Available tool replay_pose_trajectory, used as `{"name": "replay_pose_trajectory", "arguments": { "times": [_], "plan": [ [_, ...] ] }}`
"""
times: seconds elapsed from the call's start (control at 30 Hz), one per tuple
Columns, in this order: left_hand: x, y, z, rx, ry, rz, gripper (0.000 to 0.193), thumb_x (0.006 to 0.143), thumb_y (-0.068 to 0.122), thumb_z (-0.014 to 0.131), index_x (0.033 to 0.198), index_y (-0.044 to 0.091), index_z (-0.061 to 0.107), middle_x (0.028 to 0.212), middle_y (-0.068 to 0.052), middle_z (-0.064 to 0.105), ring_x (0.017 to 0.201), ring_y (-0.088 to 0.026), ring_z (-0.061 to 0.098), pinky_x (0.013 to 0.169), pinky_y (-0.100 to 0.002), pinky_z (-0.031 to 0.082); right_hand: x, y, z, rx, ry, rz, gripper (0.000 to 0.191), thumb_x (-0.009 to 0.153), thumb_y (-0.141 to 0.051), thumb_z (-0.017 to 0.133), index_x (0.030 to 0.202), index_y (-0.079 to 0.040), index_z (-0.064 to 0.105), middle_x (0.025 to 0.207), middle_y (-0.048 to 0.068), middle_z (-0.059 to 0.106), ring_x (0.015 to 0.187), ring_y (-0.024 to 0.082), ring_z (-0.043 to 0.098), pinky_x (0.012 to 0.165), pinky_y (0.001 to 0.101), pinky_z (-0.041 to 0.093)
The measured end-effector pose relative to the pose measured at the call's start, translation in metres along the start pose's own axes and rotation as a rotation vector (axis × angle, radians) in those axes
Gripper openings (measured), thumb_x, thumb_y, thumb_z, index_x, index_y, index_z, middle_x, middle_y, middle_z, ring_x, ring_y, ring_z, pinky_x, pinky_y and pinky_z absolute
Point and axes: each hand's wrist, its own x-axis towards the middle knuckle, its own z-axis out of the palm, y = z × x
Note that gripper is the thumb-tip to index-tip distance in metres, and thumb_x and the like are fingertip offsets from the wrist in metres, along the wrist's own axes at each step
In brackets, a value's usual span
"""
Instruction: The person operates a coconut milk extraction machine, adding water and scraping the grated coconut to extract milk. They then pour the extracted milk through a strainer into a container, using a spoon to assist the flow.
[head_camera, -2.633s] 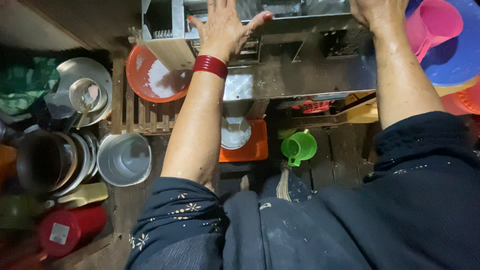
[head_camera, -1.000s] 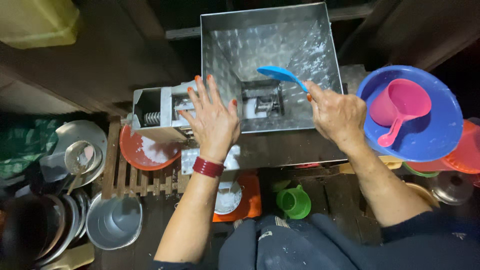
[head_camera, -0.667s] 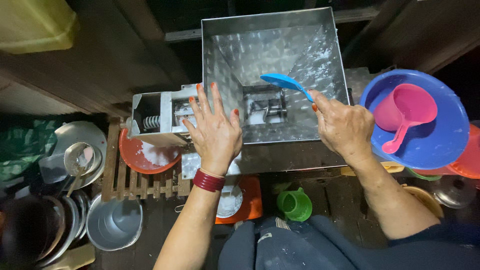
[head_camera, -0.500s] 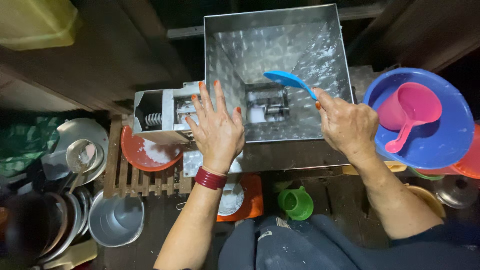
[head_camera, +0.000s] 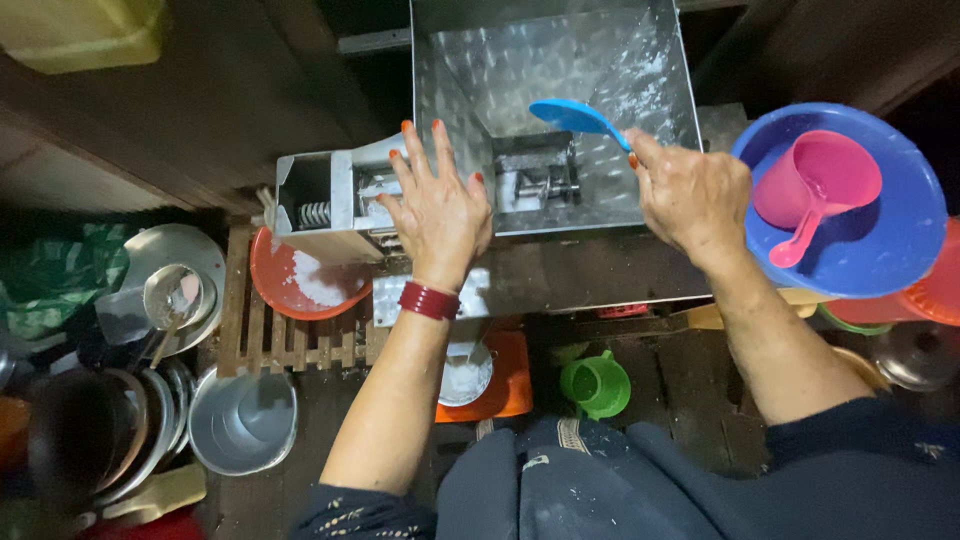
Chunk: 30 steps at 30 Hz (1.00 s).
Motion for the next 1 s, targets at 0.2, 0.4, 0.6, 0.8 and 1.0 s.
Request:
{"name": "replay_pose_trajectory", "arguments": {
  "times": [0.2,0.4,0.6,0.8,1.0],
  "plan": [
    [-0.004,-0.004,0.01,-0.041,0.051,0.004,0.081,0.087,0.039,0.068,0.157,0.016,0.036,0.164,-0.015,0.027,0.145,-0.042,0.034,0.102,-0.074,0.038,-0.005,0.0,0.0,0.024,0.035,-0.02,0.013,0.104,-0.025,0.063,0.114,-0.024,0.071,0.076,0.009,0.071,0.063,0.035,0.067,0.053,0.0485,0.048],
    [-0.002,-0.01,0.02,-0.014,0.064,0.01,0.08,0.086,0.04,0.067,0.156,0.017,0.037,0.165,-0.014,0.024,0.146,-0.04,0.034,0.101,-0.075,0.038,-0.011,0.001,0.004,-0.032,0.022,-0.007,0.012,0.104,-0.024,0.063,0.111,-0.024,0.073,0.071,0.013,0.067,0.064,0.036,0.067,0.055,0.0484,0.049],
    [-0.002,-0.011,0.027,0.017,0.054,0.002,0.081,0.085,0.041,0.067,0.157,0.019,0.035,0.165,-0.013,0.023,0.146,-0.039,0.034,0.099,-0.074,0.041,-0.015,0.009,0.013,-0.015,0.124,-0.062,0.013,0.103,-0.023,0.065,0.111,-0.022,0.075,0.07,0.012,0.066,0.062,0.035,0.066,0.056,0.0477,0.049],
    [-0.001,-0.013,0.034,0.026,0.091,0.018,0.081,0.086,0.042,0.067,0.157,0.019,0.035,0.165,-0.013,0.022,0.146,-0.04,0.034,0.099,-0.074,0.042,-0.017,0.016,0.023,-0.093,0.137,-0.073,0.009,0.103,-0.026,0.068,0.108,-0.023,0.075,0.069,0.013,0.066,0.061,0.035,0.066,0.055,0.0466,0.05],
    [-0.002,-0.014,0.038,0.024,0.109,0.03,0.08,0.086,0.041,0.068,0.156,0.017,0.038,0.163,-0.014,0.025,0.144,-0.041,0.036,0.097,-0.075,0.043,-0.019,0.016,0.026,-0.198,0.217,-0.114,0.014,0.099,-0.027,0.069,0.111,-0.026,0.077,0.069,0.009,0.067,0.059,0.03,0.067,0.054,0.0429,0.052]
  ]
}}
